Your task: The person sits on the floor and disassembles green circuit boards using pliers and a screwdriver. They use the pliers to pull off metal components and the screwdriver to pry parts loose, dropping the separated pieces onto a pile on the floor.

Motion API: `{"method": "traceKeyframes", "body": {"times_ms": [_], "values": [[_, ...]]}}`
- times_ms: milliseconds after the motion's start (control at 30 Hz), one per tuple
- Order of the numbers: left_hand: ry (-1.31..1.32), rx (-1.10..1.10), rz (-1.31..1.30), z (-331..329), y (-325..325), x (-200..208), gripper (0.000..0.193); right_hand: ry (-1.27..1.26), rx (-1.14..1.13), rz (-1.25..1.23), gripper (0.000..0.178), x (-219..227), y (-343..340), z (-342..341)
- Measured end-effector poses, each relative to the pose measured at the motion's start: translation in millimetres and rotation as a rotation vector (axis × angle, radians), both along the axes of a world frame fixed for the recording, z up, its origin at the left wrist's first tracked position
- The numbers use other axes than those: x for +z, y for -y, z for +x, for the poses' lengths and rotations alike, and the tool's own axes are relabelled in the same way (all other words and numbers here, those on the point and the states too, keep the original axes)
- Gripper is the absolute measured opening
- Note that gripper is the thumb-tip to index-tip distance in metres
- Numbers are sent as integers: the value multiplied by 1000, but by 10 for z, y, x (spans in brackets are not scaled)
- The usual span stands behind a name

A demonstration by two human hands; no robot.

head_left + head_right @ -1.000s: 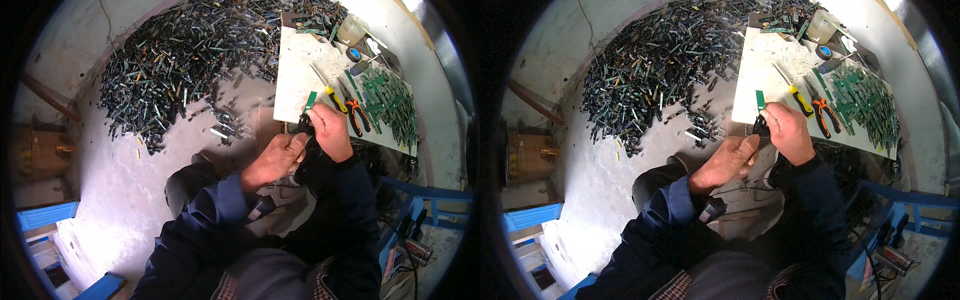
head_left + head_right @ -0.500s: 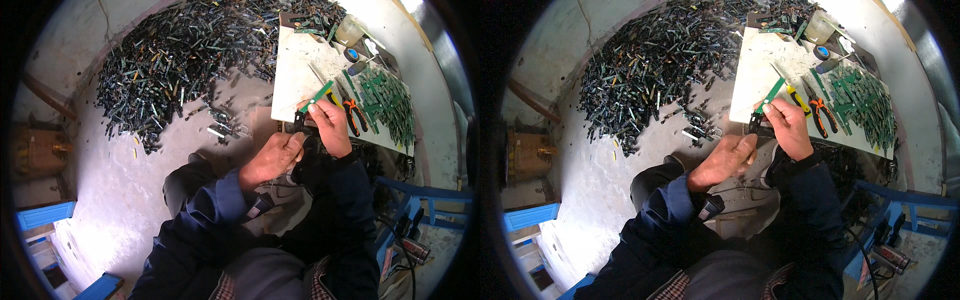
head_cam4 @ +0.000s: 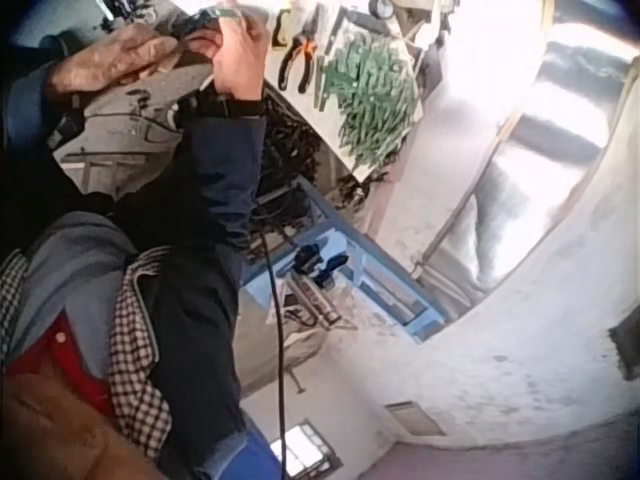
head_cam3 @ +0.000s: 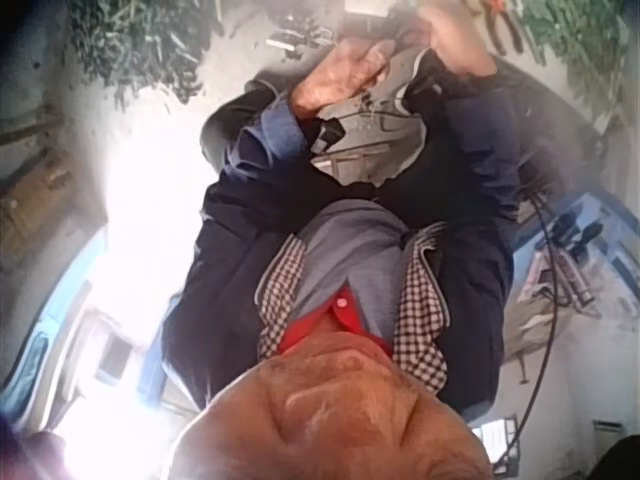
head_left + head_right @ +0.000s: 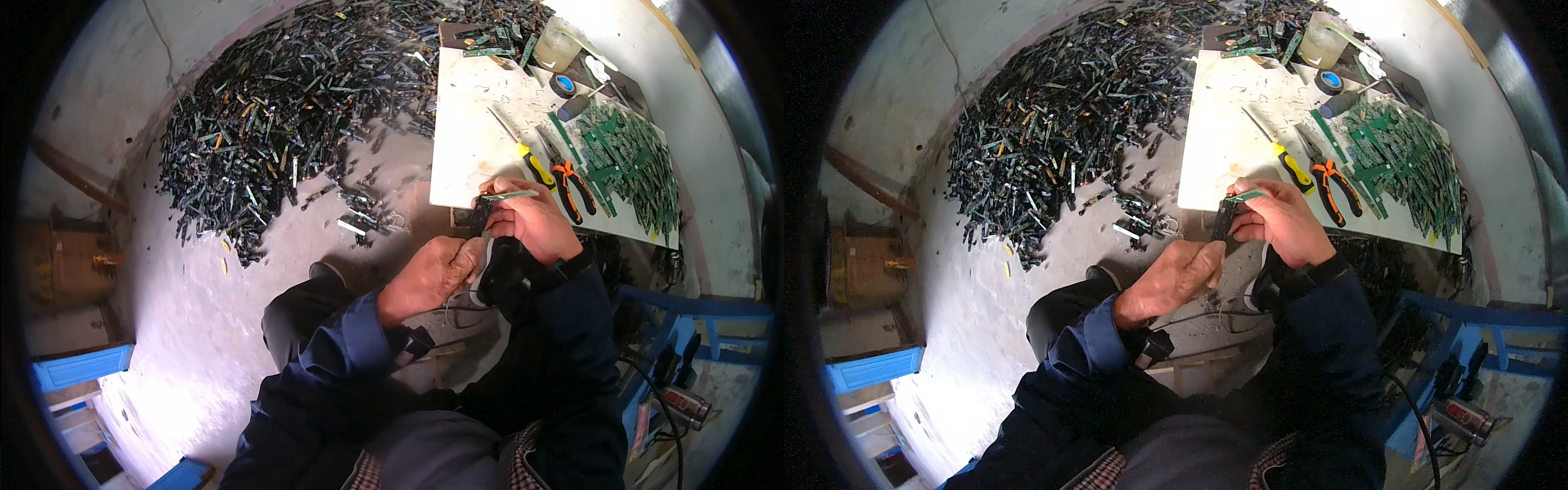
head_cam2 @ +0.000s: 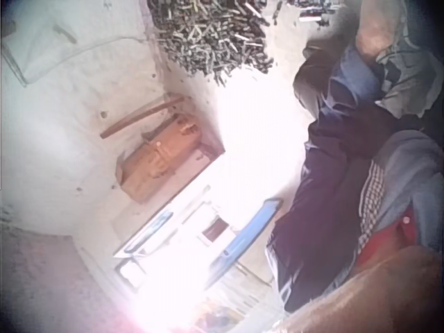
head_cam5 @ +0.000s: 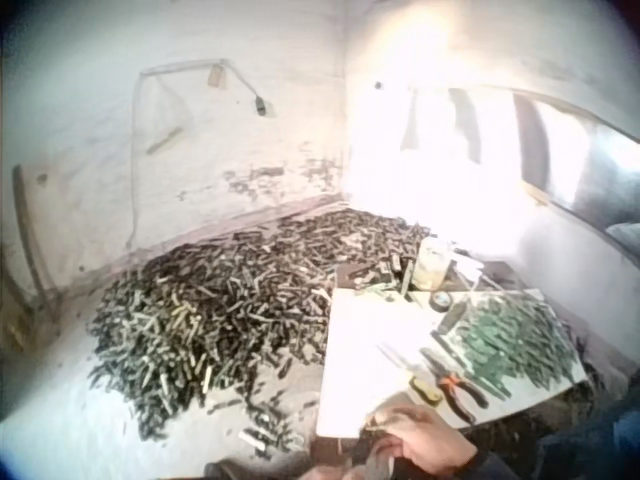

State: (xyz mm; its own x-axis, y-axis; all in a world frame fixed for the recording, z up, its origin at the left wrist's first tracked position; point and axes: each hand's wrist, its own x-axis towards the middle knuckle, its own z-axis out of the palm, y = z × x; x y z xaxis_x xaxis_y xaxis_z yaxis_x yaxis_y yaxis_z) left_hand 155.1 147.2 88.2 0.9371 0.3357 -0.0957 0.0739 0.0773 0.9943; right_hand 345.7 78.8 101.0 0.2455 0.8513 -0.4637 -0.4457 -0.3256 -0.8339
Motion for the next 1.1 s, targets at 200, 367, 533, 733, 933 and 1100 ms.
{"method": "traceKeyframes", "body": {"times_ms": [200, 367, 533, 733, 933, 1100], "values": [[-51, -24, 12, 43, 8, -5, 52, 80, -9, 66, 26, 7, 60, -28], [-9, 21, -231, 69, 52, 21, 48, 180, -24, 128, 27, 10, 58, -111], [-8, 0, -312, 28, 5, 26, 44, 486, 21, 351, 30, -41, 69, -47], [4, 21, -273, 1, -14, 6, 45, 876, 187, 476, 37, 48, 61, -79], [-77, 15, -306, 28, 13, 203, 47, 826, -68, 372, 15, -15, -5, -121], [-61, 47, -339, 47, 42, 206, 46, 508, -142, 227, 19, 100, -51, -126]]}}
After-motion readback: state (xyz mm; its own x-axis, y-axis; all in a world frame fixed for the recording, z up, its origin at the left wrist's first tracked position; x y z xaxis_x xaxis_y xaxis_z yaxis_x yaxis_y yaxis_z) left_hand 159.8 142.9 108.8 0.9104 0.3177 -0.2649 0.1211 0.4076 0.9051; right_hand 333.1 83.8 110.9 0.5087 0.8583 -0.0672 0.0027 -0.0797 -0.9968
